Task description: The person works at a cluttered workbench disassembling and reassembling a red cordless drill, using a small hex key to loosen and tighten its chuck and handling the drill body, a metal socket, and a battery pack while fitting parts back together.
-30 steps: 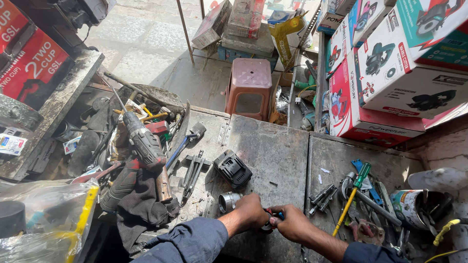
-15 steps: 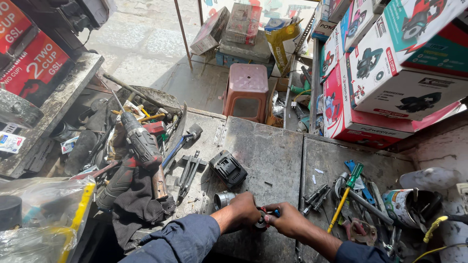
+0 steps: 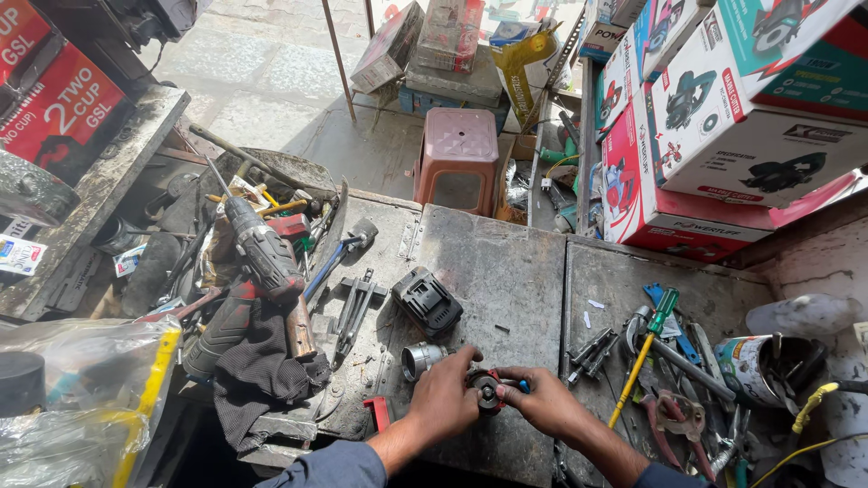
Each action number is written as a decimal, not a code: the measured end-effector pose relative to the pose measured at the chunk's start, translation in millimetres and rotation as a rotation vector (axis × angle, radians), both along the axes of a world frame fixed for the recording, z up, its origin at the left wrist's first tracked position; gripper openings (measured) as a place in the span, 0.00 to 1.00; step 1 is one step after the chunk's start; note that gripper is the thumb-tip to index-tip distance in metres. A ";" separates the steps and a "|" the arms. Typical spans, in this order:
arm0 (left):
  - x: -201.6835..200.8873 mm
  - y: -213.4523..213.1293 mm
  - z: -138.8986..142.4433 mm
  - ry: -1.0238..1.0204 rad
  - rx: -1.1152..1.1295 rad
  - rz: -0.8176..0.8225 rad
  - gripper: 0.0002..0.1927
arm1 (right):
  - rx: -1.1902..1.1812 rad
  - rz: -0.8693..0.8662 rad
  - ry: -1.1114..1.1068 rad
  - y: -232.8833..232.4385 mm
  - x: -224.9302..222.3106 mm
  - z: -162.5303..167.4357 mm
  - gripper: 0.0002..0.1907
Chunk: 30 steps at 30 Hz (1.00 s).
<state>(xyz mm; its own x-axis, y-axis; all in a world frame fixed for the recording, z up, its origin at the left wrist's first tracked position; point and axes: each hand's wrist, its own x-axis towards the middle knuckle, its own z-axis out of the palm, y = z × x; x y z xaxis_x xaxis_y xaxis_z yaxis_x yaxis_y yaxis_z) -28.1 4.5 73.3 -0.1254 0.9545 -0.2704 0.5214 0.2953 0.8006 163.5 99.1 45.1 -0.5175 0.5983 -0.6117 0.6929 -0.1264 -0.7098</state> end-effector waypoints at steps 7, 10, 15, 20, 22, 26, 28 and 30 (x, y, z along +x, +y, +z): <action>8.5 -45.6 -2.7 0.145 0.540 -0.039 0.19 | -0.070 -0.087 0.139 -4.9 4.5 -11.8 0.23; 6.2 -58.8 -12.3 0.250 0.579 -0.080 0.25 | -0.114 -0.135 0.125 -4.9 5.3 -13.1 0.24; 9.2 -62.5 -22.9 0.242 0.453 -0.050 0.25 | -0.119 -0.149 0.135 -6.1 4.6 -9.0 0.26; 13.0 -56.4 -20.7 0.129 0.360 0.045 0.22 | -0.169 -0.182 0.062 -6.4 1.6 2.4 0.26; 12.0 -55.3 -19.3 0.130 0.372 0.045 0.23 | -0.133 -0.165 0.084 -9.1 0.5 5.7 0.27; 9.7 -54.4 -19.7 0.132 0.378 0.036 0.24 | -0.099 -0.190 0.044 -15.2 0.3 7.1 0.28; 9.4 -54.4 -20.8 0.131 0.374 0.037 0.24 | -0.112 -0.206 0.040 -16.7 2.0 6.1 0.28; 8.5 -54.3 -21.7 0.129 0.354 0.033 0.25 | -0.125 -0.217 0.069 -18.1 3.7 4.0 0.28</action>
<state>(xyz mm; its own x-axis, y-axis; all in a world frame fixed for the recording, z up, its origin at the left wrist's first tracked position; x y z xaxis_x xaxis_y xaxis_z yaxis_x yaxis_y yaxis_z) -19.6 -49.9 51.5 -0.1690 0.9809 0.0959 0.6192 0.0300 0.7847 167.2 81.1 49.1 -0.4284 0.6215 -0.6559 0.5909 -0.3565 -0.7237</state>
